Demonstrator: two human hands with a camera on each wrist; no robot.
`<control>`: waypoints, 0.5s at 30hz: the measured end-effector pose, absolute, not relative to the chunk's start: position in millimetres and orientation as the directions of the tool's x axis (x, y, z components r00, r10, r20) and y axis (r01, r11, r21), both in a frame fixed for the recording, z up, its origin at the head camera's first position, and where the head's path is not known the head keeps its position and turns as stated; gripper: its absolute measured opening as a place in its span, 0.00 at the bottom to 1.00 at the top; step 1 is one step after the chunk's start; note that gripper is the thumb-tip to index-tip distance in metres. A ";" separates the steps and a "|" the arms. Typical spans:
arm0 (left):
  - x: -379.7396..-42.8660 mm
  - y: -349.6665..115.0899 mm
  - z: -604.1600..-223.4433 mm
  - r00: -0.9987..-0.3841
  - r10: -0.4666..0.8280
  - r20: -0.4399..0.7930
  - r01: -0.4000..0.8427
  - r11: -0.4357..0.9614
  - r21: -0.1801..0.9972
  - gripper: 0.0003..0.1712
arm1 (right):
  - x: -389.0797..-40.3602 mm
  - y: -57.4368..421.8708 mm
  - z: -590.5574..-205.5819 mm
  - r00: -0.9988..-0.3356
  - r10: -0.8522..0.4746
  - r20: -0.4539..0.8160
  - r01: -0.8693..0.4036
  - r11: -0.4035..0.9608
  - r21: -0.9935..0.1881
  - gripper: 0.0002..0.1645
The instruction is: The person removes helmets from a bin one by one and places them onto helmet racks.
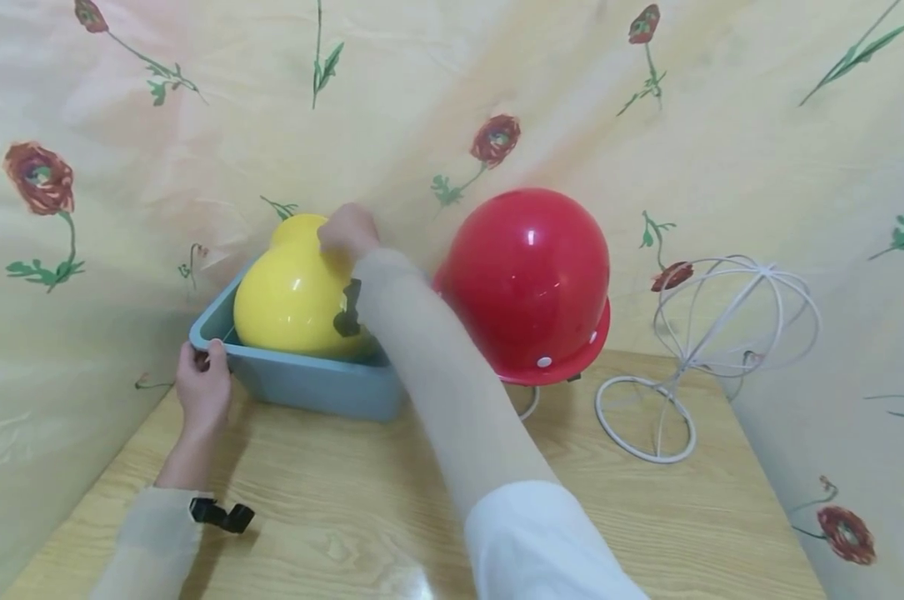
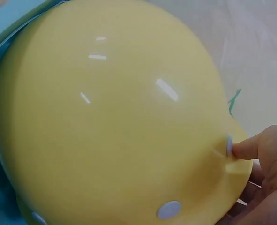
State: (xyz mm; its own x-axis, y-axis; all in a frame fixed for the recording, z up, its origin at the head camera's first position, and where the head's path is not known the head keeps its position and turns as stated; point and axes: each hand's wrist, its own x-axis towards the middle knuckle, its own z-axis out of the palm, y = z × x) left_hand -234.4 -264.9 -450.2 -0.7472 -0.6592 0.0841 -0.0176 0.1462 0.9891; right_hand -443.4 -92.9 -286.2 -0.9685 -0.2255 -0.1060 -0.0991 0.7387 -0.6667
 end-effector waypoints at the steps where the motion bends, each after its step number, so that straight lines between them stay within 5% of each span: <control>1: -234.8 -265.6 -449.7 -0.749 -0.658 0.083 -0.019 0.145 0.989 0.32 | -436.2 -91.4 -279.4 -0.965 -0.236 -0.117 -0.098 0.734 -0.672 0.11; 2: -234.9 -266.4 -449.5 -0.750 -0.657 0.077 -0.021 0.140 0.990 0.32 | -430.2 -89.6 -273.5 -0.959 -0.253 -0.132 -0.099 0.729 -0.678 0.09; 6: -234.2 -268.8 -449.8 -0.753 -0.656 0.058 -0.038 0.131 0.991 0.32 | -423.8 -86.6 -260.2 -0.926 -0.309 -0.216 -0.078 0.718 -0.692 0.29; 15: -231.9 -265.2 -452.2 -0.742 -0.667 0.069 -0.042 0.149 0.988 0.29 | -425.0 -85.5 -244.5 -0.911 -0.335 -0.238 -0.085 0.720 -0.689 0.32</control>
